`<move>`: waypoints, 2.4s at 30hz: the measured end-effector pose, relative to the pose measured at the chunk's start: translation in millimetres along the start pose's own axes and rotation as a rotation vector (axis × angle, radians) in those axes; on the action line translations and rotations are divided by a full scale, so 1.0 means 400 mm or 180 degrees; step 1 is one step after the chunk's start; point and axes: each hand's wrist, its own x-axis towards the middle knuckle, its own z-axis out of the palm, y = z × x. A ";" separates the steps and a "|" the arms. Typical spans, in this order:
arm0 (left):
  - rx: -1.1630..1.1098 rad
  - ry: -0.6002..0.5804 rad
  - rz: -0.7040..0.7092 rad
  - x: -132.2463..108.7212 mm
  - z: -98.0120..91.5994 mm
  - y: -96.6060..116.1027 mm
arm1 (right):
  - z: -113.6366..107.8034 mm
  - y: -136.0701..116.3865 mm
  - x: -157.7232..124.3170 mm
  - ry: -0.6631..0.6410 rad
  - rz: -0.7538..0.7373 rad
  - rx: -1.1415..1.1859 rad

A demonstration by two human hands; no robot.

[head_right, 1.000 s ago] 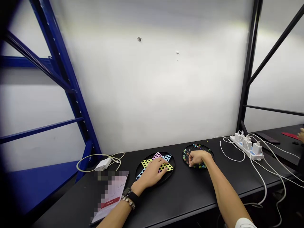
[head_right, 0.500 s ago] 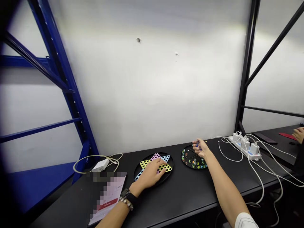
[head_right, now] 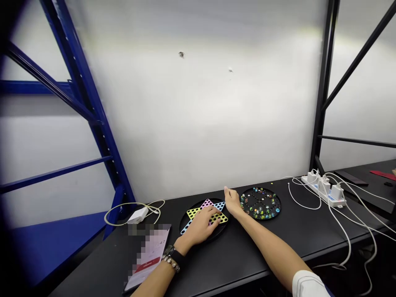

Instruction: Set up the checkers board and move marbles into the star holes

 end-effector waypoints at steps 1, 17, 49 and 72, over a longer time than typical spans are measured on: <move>0.0014 0.0007 0.0017 0.000 0.001 -0.001 | 0.011 0.001 -0.003 0.0017 -0.0178 -0.0182; 0.0254 -0.0017 0.0045 0.004 0.008 -0.003 | 0.047 0.019 -0.051 -0.0326 -0.0883 -0.0814; 0.0130 -0.0224 -0.0015 0.001 0.022 -0.032 | -0.359 0.041 0.096 0.0187 0.0035 -0.1154; 0.0091 -0.0062 0.0075 0.002 0.029 -0.038 | -0.505 0.153 0.094 0.0059 0.0630 -0.2712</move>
